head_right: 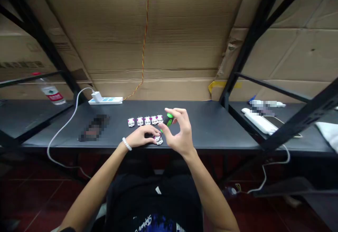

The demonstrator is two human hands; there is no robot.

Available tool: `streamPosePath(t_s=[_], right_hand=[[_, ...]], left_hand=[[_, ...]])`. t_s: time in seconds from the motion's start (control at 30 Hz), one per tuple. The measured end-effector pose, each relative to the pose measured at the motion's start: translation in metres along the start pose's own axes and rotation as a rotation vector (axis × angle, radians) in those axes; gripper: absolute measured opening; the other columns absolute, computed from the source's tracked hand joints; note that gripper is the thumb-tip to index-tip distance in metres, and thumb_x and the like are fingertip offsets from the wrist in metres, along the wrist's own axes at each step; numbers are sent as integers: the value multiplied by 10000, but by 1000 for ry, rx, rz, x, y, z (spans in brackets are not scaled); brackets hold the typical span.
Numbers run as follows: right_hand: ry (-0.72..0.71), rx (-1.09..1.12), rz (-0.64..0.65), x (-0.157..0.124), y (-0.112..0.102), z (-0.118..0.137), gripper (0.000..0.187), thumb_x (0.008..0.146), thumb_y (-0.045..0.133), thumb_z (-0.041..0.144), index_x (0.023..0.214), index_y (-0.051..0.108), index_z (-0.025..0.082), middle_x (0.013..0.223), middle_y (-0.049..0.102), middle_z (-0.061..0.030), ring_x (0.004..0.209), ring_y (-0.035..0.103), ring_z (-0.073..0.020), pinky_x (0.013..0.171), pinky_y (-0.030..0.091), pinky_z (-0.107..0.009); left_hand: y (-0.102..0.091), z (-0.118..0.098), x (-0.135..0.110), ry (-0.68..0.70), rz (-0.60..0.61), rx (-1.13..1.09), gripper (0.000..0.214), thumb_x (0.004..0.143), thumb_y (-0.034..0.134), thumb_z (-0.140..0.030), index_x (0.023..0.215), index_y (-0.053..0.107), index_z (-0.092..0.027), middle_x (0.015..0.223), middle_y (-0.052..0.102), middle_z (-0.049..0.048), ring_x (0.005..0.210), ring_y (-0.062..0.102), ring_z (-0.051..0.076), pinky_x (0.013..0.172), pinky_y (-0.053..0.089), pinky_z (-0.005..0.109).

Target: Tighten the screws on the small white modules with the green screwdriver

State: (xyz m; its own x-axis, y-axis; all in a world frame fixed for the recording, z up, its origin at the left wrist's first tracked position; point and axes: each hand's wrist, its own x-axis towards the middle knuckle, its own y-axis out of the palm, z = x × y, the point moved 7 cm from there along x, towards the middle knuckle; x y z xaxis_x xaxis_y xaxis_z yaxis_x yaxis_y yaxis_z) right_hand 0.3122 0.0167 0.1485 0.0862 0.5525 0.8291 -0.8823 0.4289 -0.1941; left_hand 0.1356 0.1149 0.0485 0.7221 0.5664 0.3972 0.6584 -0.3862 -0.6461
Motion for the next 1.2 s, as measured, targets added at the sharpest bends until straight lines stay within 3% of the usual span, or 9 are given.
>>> streamPosePath(t_s=[0.07, 0.23, 0.43, 0.63, 0.83, 1.03, 1.2], right_hand=[[2, -21, -25, 0, -1, -1, 427, 917, 752, 298, 1338, 679, 299, 1173, 634, -78, 1013, 656, -234, 884, 593, -409], [6, 138, 77, -1, 7, -2, 535, 1040, 509, 243, 1569, 461, 306, 1301, 652, -106, 1116, 679, -250, 956, 598, -455], [-11, -67, -39, 0, -1, 0, 494, 898, 770, 317, 1380, 661, 302, 1177, 611, -85, 1003, 642, -240, 829, 598, -402], [-16, 51, 83, 1, 5, 2, 580, 1024, 522, 237, 1592, 430, 305, 1288, 647, -101, 1136, 646, -252, 988, 571, -461], [-13, -79, -35, 1, -2, 3, 500, 882, 786, 338, 1367, 667, 299, 1167, 620, -84, 982, 643, -240, 810, 605, -400], [22, 49, 37, -1, 5, -7, 583, 1011, 562, 231, 1581, 458, 297, 1284, 661, -113, 1131, 677, -261, 962, 611, -456], [29, 73, 13, -3, 5, -11, 571, 1020, 550, 249, 1583, 457, 279, 1310, 656, -131, 1146, 689, -270, 967, 621, -454]], left_hand=[[0, 0, 0, -7, 2, 5, 251, 826, 874, -377, 998, 814, -204, 1134, 808, 90, 1105, 729, 243, 1028, 531, 389], [1, 0, 1, -12, 11, -13, 269, 837, 862, -399, 1005, 813, -194, 1145, 805, 105, 1100, 732, 246, 1028, 538, 399], [0, -1, 1, -16, 7, 10, 257, 830, 869, -394, 997, 814, -207, 1128, 808, 90, 1106, 731, 249, 1038, 534, 399], [0, -2, 1, 3, -4, -8, 257, 834, 866, -390, 998, 810, -199, 1135, 807, 97, 1095, 734, 241, 1027, 538, 389], [1, 1, 0, -6, -1, -7, 267, 821, 878, -392, 990, 815, -196, 1120, 809, 103, 1106, 730, 254, 1033, 530, 397], [1, 0, 1, -8, 8, -18, 282, 832, 865, -419, 1005, 819, -202, 1138, 804, 106, 1104, 729, 251, 1028, 540, 402], [1, -1, 1, -1, 1, -19, 277, 832, 867, -410, 1000, 819, -195, 1127, 807, 109, 1093, 734, 249, 1030, 535, 396]])
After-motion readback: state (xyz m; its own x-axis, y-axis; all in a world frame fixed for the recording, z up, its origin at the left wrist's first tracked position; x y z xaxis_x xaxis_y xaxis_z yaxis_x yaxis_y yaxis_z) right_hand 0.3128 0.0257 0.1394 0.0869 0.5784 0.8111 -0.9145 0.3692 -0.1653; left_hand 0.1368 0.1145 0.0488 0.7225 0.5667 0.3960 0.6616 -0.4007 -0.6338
